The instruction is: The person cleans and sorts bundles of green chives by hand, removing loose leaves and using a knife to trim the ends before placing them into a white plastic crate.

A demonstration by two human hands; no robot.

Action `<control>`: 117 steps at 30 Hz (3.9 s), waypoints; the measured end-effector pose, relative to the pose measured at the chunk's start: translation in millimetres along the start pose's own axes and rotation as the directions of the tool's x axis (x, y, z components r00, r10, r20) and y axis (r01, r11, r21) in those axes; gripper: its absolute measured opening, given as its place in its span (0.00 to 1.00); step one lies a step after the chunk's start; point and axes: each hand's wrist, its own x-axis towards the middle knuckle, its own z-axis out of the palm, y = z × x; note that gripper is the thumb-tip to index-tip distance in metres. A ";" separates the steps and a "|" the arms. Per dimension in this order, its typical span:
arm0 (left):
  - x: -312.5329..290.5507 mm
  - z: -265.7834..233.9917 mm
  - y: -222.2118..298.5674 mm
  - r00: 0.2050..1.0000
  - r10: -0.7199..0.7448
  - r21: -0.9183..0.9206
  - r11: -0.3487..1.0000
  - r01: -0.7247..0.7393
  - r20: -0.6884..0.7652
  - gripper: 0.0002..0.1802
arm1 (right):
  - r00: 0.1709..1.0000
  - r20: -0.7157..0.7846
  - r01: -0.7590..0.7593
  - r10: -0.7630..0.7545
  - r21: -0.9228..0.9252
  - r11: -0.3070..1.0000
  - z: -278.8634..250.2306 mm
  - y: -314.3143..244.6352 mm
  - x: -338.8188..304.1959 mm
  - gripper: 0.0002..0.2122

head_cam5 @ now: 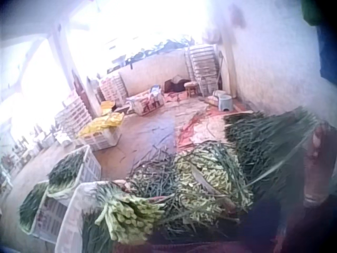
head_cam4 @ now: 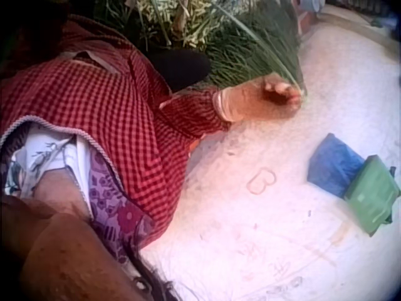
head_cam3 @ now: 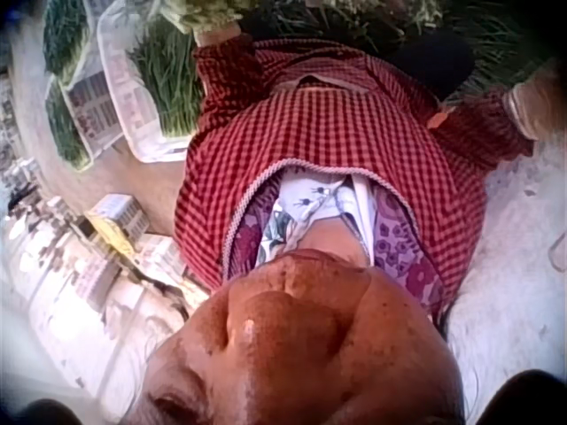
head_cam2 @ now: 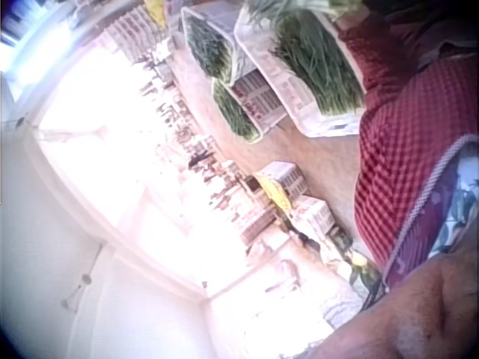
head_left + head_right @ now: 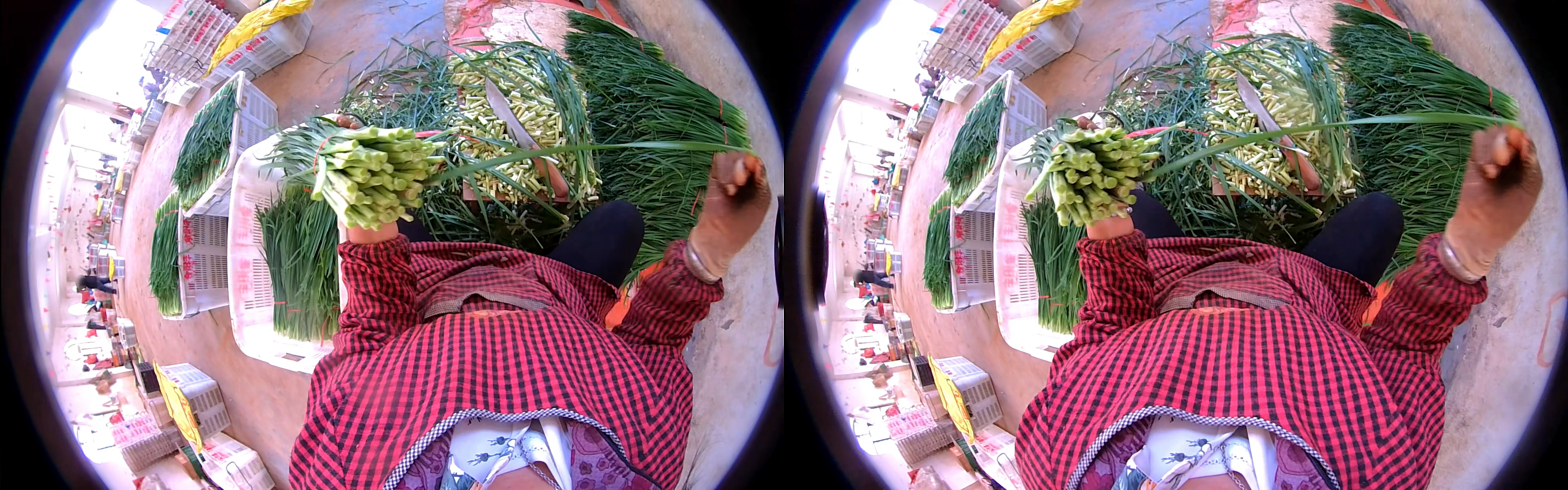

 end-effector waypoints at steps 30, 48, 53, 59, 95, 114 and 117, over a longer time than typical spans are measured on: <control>11.3 30.3 -89.4 0.765 0.077 0.401 0.882 0.246 -0.639 0.25 | 0.847 -0.192 -0.526 0.496 -0.166 0.834 94.8 196.5 -13.9 0.22; 17.0 -41.1 -49.5 0.428 -0.332 0.360 0.248 0.900 -0.841 0.24 | 0.698 0.010 -0.689 0.716 -0.264 0.675 92.5 209.0 -76.2 0.27; 43.8 -32.4 -78.7 0.688 -0.549 0.015 0.776 0.630 -0.475 0.26 | 0.590 0.147 -0.699 0.794 -0.400 0.593 110.1 211.1 -72.7 0.32; 62.7 32.3 -101.6 0.855 -0.072 0.787 0.357 0.503 -0.514 0.22 | 0.885 -0.096 -0.465 0.456 -0.257 0.847 124.4 228.8 -6.0 0.27; 12.9 14.8 -92.4 0.685 -0.326 0.446 0.566 0.694 -0.651 0.30 | 0.817 -0.204 -0.564 0.540 -0.086 0.821 88.2 201.4 -40.9 0.23; 63.0 70.2 -86.7 0.842 -0.044 0.588 0.695 0.413 -0.538 0.16 | 0.752 0.272 -0.348 0.600 -0.610 0.712 112.4 225.3 -75.9 0.43; 53.7 48.3 -74.8 0.859 -0.164 0.309 0.887 0.343 -0.484 0.22 | 0.744 0.199 -0.414 0.637 -0.612 0.674 125.0 212.7 -63.5 0.40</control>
